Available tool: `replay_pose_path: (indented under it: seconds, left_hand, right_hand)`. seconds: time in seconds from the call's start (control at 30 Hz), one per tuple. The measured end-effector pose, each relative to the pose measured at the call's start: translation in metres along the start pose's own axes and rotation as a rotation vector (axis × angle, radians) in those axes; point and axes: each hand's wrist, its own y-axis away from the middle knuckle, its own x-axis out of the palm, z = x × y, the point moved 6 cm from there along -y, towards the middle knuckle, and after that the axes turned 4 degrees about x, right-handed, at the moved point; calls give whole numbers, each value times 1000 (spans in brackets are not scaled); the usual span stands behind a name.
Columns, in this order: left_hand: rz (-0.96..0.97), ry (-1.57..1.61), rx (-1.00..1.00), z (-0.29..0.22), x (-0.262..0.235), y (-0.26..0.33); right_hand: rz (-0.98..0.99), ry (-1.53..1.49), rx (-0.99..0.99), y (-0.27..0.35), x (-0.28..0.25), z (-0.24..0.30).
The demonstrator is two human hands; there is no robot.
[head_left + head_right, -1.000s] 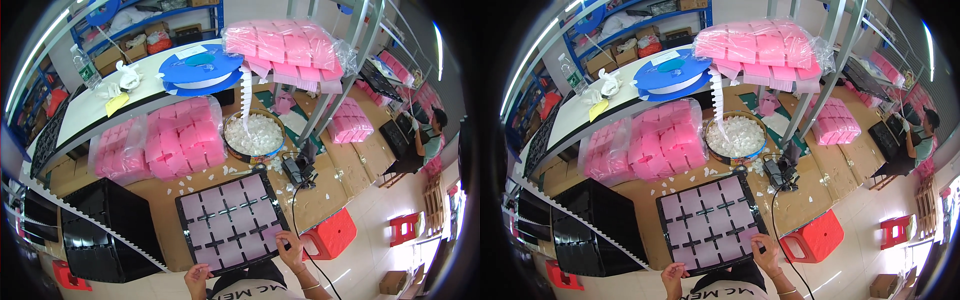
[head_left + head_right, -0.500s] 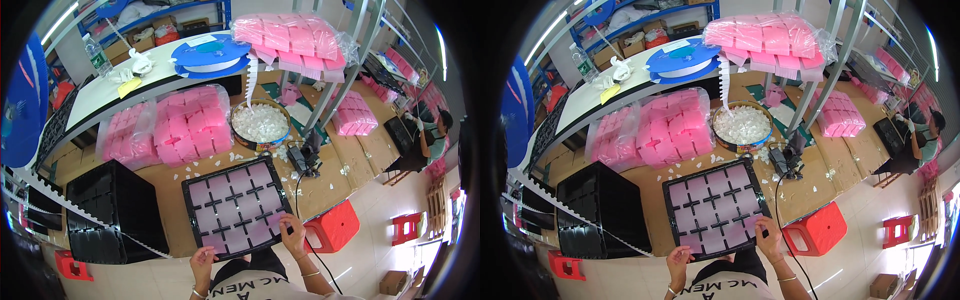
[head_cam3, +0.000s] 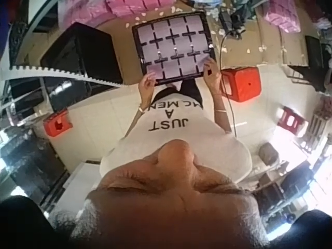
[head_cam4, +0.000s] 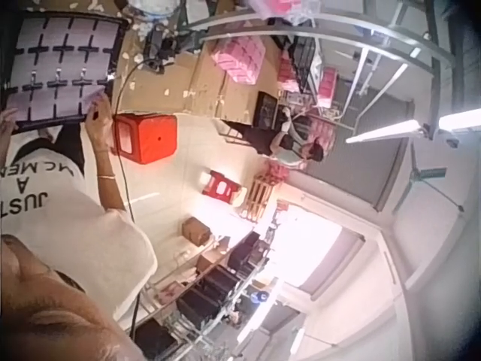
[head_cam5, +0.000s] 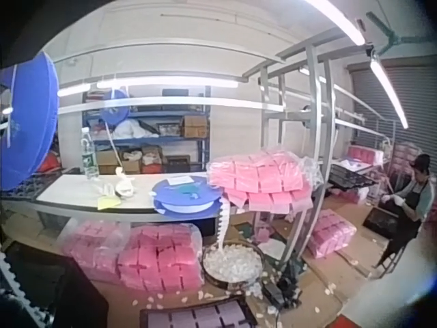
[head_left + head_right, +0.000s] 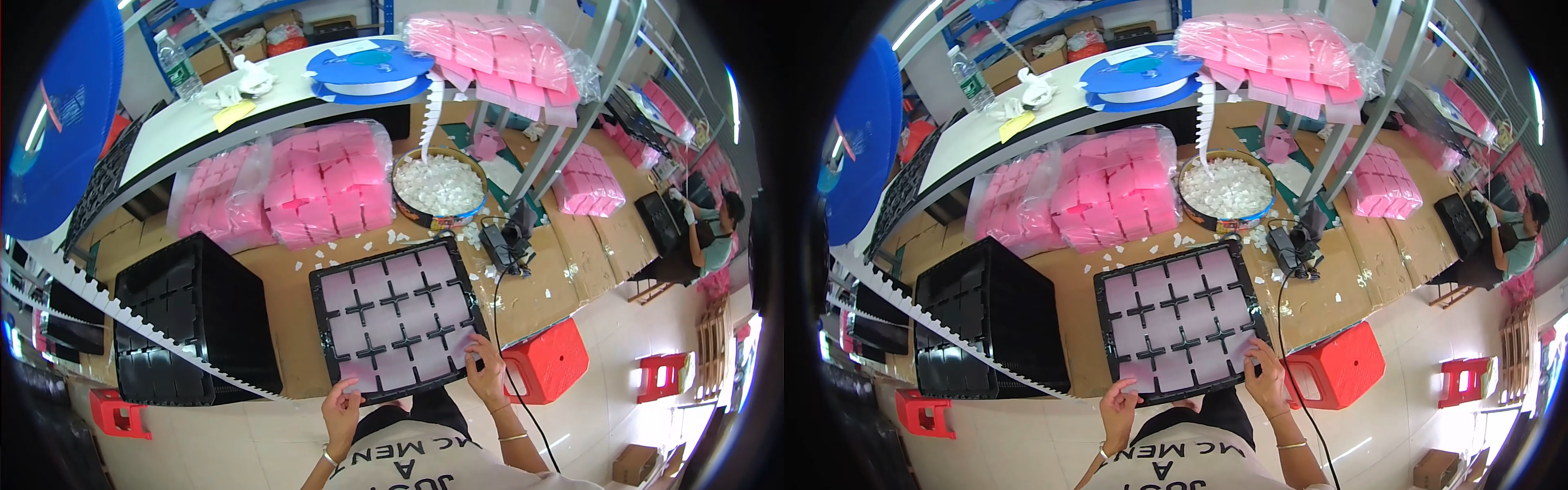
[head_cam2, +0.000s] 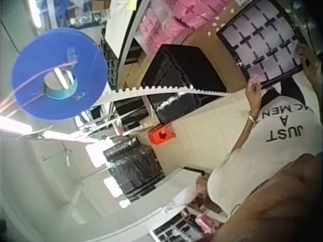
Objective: The person assembles plastic trays by hand, inserting foam padding and white plastic spacer strips into each tray.
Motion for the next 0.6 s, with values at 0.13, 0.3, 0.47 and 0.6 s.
replay_pose_path:
  seconds: [0.13, 0.3, 0.47, 0.6]
  left_hand:
    - [41, -190, 84, -8, -8, 7]
    - [-159, -428, 262, -35, -25, -5]
    - [-50, -520, 533, -57, 14, -57]
    - [83, -823, 725, -56, 66, -110]
  right_hand:
    - [54, 131, -97, -1, -1, 18]
    - [139, 429, -136, -12, -3, 42]
    - [110, 144, -137, -43, 30, 39]
    - [88, 110, -251, -91, 80, 33]
